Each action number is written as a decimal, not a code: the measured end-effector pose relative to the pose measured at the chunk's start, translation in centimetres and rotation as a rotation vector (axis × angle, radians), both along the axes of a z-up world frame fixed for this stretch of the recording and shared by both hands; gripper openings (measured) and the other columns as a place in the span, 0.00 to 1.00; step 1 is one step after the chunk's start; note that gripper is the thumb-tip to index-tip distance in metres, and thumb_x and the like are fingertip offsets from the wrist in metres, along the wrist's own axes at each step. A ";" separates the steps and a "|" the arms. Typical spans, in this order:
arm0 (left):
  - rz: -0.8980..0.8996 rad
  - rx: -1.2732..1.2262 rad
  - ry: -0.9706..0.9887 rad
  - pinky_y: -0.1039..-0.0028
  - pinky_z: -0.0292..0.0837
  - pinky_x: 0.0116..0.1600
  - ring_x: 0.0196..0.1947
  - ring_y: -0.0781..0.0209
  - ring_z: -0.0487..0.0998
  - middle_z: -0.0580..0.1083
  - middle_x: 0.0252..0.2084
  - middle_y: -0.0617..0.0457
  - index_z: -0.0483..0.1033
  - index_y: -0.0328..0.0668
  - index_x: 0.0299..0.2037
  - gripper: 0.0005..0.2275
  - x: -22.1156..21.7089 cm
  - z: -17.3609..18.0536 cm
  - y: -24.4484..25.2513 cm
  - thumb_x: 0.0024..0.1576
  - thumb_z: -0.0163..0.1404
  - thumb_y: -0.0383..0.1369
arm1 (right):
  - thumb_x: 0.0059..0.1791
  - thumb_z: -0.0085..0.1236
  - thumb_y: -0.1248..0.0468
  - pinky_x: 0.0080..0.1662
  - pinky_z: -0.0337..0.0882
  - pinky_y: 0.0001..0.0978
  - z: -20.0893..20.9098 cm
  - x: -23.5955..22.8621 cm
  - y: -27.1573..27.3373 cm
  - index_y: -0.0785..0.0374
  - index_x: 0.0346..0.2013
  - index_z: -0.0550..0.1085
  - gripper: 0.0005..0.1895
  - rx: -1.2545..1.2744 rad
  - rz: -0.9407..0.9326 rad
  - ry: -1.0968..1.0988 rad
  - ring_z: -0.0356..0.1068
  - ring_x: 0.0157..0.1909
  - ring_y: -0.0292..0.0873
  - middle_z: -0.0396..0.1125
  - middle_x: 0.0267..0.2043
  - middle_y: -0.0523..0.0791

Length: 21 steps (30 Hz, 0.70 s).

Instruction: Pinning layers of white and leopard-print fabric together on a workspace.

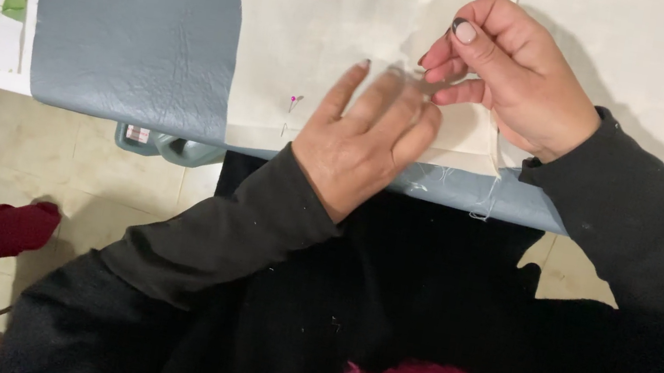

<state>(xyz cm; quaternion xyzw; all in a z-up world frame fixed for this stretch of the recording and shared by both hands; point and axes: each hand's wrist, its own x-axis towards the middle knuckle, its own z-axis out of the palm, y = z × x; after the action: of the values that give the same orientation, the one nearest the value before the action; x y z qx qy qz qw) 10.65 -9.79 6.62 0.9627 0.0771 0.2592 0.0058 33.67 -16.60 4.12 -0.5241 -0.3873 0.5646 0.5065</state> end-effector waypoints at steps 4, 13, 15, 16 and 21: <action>0.085 0.109 0.021 0.60 0.74 0.62 0.56 0.54 0.77 0.75 0.51 0.50 0.72 0.40 0.53 0.11 0.1 -1.0 -0.2 0.61 0.51 0.30 | 0.64 0.42 0.60 0.51 0.78 0.32 -0.3 0.4 -0.2 0.58 0.52 0.67 0.07 -0.004 -0.025 0.056 0.71 0.51 0.35 0.70 0.49 0.43; -0.067 0.034 -0.128 0.67 0.81 0.52 0.46 0.49 0.83 0.78 0.45 0.40 0.75 0.27 0.46 0.10 -0.4 -2.6 -1.0 0.58 0.52 0.26 | 0.62 0.47 0.67 0.40 0.76 0.26 -0.9 0.1 -0.4 0.62 0.46 0.66 0.02 0.112 -0.010 -0.157 0.72 0.40 0.34 0.73 0.45 0.45; -0.069 0.041 -0.154 0.67 0.82 0.52 0.46 0.49 0.83 0.79 0.44 0.40 0.76 0.27 0.46 0.09 -0.4 -2.7 -0.9 0.57 0.53 0.25 | 0.61 0.49 0.68 0.38 0.76 0.24 -0.5 -0.4 -0.6 0.63 0.45 0.66 0.03 0.123 0.024 -0.280 0.72 0.38 0.33 0.73 0.42 0.45; -0.071 0.048 -0.175 0.67 0.82 0.51 0.46 0.49 0.83 0.79 0.44 0.40 0.76 0.27 0.45 0.09 -0.5 -2.7 -0.9 0.57 0.53 0.25 | 0.60 0.51 0.69 0.36 0.76 0.22 -0.3 -0.7 -0.8 0.65 0.44 0.65 0.04 0.132 0.059 -0.398 0.72 0.35 0.32 0.72 0.39 0.45; -0.044 0.032 -0.209 0.68 0.82 0.50 0.45 0.51 0.83 0.79 0.43 0.43 0.77 0.29 0.43 0.07 -0.4 -2.4 -0.7 0.57 0.53 0.24 | 0.57 0.54 0.68 0.37 0.78 0.22 0.4 -0.9 -0.8 0.65 0.42 0.69 0.04 0.076 0.092 -0.462 0.75 0.38 0.31 0.73 0.38 0.44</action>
<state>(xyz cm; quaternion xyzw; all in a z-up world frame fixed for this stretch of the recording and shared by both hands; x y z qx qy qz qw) 10.28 -10.53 4.18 0.9319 0.0509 0.3591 0.0039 32.79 -17.36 4.48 -0.6016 -0.5373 0.4373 0.3978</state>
